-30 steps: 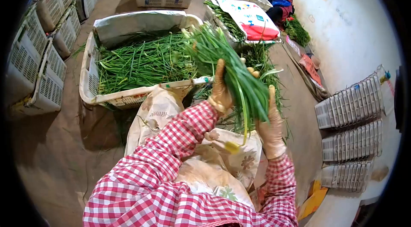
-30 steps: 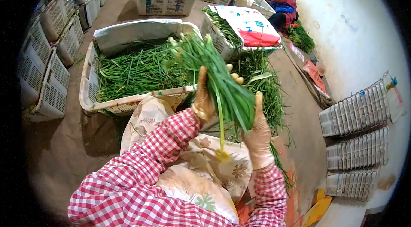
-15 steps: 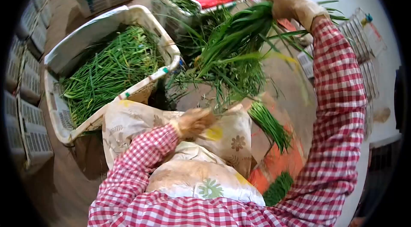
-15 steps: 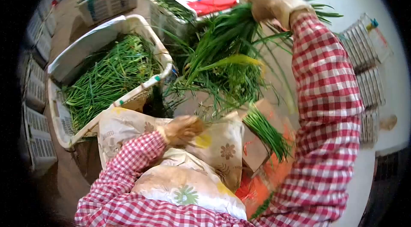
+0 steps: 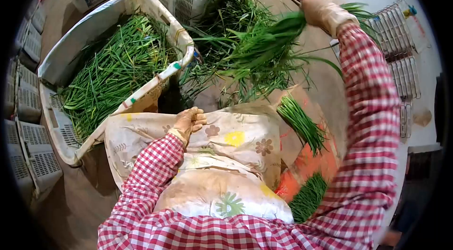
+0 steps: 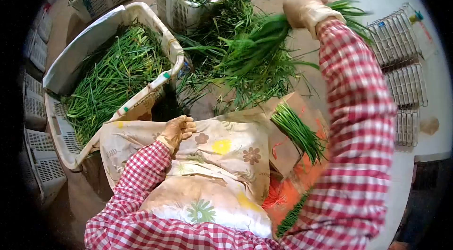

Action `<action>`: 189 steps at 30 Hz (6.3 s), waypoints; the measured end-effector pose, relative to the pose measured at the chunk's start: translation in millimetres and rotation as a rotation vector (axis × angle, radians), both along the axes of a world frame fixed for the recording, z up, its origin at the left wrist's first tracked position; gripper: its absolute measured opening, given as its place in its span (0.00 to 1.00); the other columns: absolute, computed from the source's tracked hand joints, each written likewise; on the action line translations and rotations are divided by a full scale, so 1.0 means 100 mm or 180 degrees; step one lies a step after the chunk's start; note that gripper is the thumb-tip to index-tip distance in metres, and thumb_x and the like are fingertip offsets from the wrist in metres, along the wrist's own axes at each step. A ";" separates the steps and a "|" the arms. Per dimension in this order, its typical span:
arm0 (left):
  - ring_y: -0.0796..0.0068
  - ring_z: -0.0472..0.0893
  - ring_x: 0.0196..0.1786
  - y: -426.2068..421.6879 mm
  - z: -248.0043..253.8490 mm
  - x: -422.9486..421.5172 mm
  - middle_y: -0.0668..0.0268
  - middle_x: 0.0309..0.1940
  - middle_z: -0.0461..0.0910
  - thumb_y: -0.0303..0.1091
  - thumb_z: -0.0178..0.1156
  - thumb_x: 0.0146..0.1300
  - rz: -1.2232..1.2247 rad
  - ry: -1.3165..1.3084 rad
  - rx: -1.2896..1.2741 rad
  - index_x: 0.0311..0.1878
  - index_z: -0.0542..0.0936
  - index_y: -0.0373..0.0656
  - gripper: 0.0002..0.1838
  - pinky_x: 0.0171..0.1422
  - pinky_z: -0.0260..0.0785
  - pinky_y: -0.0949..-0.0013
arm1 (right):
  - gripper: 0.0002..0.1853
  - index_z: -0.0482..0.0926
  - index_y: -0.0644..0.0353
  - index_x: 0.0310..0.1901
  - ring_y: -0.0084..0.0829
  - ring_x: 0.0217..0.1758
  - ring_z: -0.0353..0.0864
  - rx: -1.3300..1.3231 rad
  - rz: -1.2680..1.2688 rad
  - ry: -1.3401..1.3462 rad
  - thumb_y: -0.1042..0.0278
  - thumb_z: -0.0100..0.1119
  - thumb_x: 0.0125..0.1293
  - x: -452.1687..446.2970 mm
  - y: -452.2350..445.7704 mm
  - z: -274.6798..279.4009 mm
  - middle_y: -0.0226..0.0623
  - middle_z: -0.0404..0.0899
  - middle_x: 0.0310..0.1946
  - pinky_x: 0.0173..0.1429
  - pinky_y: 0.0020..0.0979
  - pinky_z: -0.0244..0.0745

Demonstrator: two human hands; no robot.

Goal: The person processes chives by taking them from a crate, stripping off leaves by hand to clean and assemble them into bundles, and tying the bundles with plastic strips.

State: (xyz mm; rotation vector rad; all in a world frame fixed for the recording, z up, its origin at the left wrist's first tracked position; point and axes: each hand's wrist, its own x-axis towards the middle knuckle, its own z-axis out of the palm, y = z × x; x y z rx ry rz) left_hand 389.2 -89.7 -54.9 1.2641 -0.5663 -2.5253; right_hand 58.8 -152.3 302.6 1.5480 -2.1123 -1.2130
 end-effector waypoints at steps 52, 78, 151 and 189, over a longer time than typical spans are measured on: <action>0.77 0.72 0.38 1.09 0.49 3.14 0.65 0.38 0.75 0.49 0.62 0.61 0.0018 0.0314 -0.0689 0.43 0.78 0.33 0.24 0.45 0.67 0.72 | 0.56 0.38 0.55 0.73 0.39 0.58 0.72 -0.1595 -0.2079 -1.0817 0.28 0.54 0.55 2.16 1.25 -1.97 0.43 0.68 0.56 0.60 0.48 0.72; 0.77 0.74 0.39 1.49 0.21 2.68 0.65 0.39 0.76 0.50 0.61 0.61 0.0856 0.0464 -0.0598 0.43 0.78 0.35 0.23 0.45 0.69 0.72 | 0.06 0.76 0.62 0.35 0.23 0.31 0.80 -0.1175 -0.0564 -0.5824 0.68 0.56 0.63 2.48 1.45 -1.83 0.32 0.79 0.25 0.33 0.29 0.74; 0.76 0.78 0.40 1.57 0.41 2.59 0.65 0.41 0.78 0.51 0.60 0.61 0.1288 0.0370 -0.0704 0.45 0.77 0.40 0.22 0.44 0.74 0.71 | 0.15 0.78 0.61 0.48 0.18 0.31 0.77 -0.0514 -0.1652 -0.7640 0.60 0.60 0.65 1.80 1.50 -2.19 0.28 0.81 0.32 0.36 0.21 0.73; 0.74 0.80 0.43 1.41 0.49 2.32 0.64 0.47 0.80 0.51 0.58 0.63 0.1759 0.0683 -0.0938 0.56 0.74 0.40 0.26 0.46 0.77 0.72 | 0.01 0.72 0.53 0.37 0.32 0.16 0.71 -0.3180 0.2050 -0.3000 0.71 0.52 0.65 1.41 0.87 -2.52 0.34 0.71 0.17 0.19 0.34 0.69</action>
